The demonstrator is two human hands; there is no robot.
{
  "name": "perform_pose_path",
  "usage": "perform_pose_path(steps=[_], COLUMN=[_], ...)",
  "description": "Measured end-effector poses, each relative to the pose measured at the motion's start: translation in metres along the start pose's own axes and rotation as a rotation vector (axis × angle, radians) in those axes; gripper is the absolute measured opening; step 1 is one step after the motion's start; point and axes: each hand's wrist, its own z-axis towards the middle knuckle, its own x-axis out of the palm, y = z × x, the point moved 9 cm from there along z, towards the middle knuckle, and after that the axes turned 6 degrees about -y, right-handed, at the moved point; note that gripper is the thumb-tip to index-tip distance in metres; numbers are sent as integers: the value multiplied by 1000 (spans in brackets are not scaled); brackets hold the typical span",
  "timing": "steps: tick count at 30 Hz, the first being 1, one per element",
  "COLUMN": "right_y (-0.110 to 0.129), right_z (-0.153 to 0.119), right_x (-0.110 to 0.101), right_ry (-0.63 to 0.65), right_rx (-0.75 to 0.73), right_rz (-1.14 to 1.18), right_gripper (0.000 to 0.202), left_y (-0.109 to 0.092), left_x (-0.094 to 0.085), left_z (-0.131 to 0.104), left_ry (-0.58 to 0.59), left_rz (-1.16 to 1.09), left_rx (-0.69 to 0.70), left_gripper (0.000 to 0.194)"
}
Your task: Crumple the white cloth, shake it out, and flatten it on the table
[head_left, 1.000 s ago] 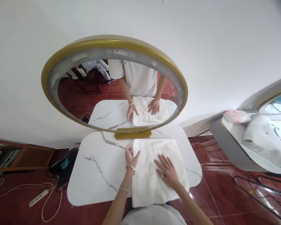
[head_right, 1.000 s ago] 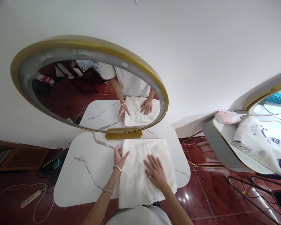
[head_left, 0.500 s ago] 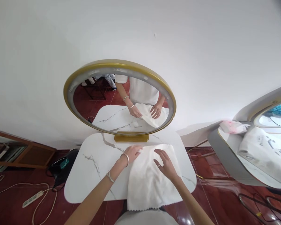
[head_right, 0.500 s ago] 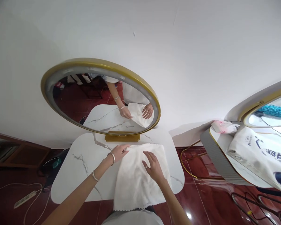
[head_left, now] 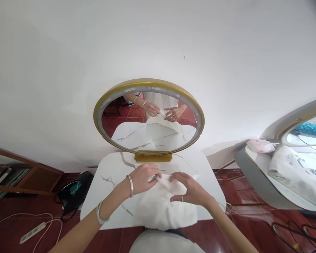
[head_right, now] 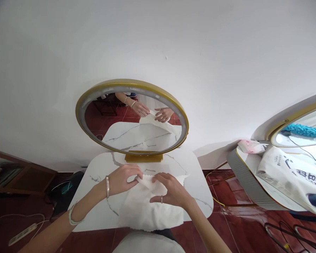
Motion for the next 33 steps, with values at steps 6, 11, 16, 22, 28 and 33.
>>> perform_pose_path(steps=[6, 11, 16, 22, 28, 33], right_y=[12, 5, -34, -65, -60, -56], right_z=[2, 3, -10, -36, -43, -46], right_x=[8, 14, 0, -37, -70, -96], right_ry=[-210, -314, -332, -240, -285, -412], right_rx=[49, 102, 199, 289, 415, 388], right_rz=[-207, -239, -278, 66, 317, 423], right_gripper=[21, 30, 29, 28, 35, 35], left_y=[-5, -4, -4, 10, 32, 41], left_x=[-29, -62, -91, -126, -135, -133], left_z=[-3, -9, -16, -28, -38, -40], left_ry=[-112, -238, -268, -357, -354, -301], left_rz=[-75, -62, 6, 67, 27, 8], left_rx=[-87, -148, -141, -173, -228, -202], left_gripper=[5, 18, 19, 22, 24, 25])
